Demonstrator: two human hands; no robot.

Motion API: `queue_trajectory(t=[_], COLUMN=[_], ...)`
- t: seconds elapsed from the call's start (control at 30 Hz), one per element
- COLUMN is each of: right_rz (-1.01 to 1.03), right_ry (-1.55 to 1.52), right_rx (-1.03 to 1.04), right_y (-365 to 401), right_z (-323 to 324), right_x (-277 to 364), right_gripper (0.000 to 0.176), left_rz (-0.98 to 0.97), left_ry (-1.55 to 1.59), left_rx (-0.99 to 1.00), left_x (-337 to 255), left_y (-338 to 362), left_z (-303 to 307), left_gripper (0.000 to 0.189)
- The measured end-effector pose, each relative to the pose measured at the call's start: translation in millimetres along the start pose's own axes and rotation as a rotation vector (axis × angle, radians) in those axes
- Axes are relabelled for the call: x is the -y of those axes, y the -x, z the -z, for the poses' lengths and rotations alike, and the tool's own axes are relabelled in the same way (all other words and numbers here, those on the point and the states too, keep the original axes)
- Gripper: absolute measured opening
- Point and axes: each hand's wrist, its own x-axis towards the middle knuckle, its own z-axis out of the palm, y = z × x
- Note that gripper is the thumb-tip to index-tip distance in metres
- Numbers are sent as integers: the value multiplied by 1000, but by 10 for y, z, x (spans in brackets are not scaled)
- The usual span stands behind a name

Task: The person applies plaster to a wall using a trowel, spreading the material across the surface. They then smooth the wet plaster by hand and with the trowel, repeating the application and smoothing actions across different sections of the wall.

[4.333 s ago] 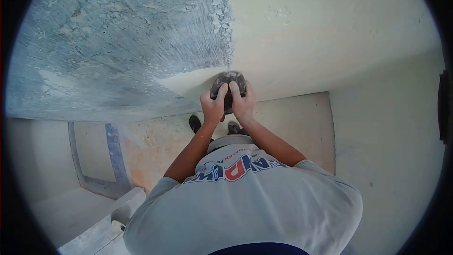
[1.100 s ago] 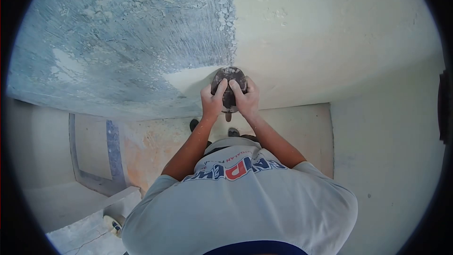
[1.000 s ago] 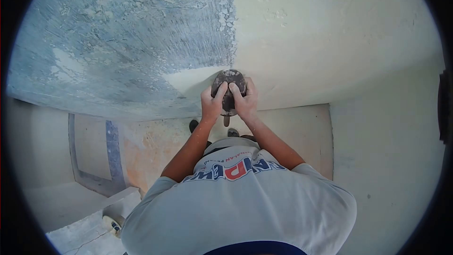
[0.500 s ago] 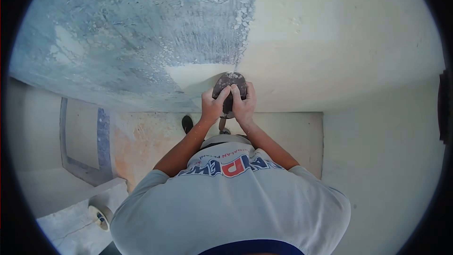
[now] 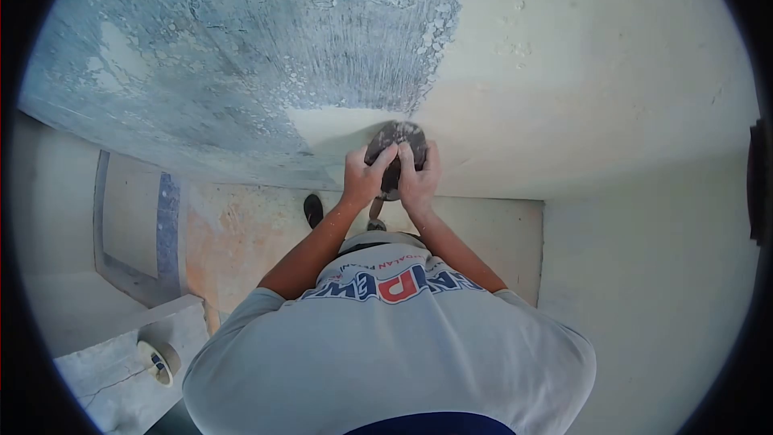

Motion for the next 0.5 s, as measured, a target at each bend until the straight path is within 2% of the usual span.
queue_trajectory(t=[0.07, 0.17, 0.2, 0.37, 0.43, 0.5], right_rz=[43, 14, -18, 60, -25, -5], right_ry=[28, 69, -60, 43, -12, 0], right_rx=[-38, 17, 5, -70, -16, -17], right_y=[68, -96, -106, 27, -48, -44], right_z=[7, 35, -8, -15, 4, 0], right_x=[-115, 224, 331, -94, 155, 216], right_gripper=[19, 18, 18, 18, 18, 18], left_rz=[11, -35, -34, -24, -12, 10], left_ry=[23, -33, -58, -23, -41, -39], left_rx=[-25, -16, 21, 18, 8, 5], left_x=[127, -381, -447, -34, -282, -286], left_y=[78, -8, -36, 15, -10, 3], left_z=[-9, -24, 4, 13, 2, 8], left_gripper=[28, 27, 26, 25, 25, 25])
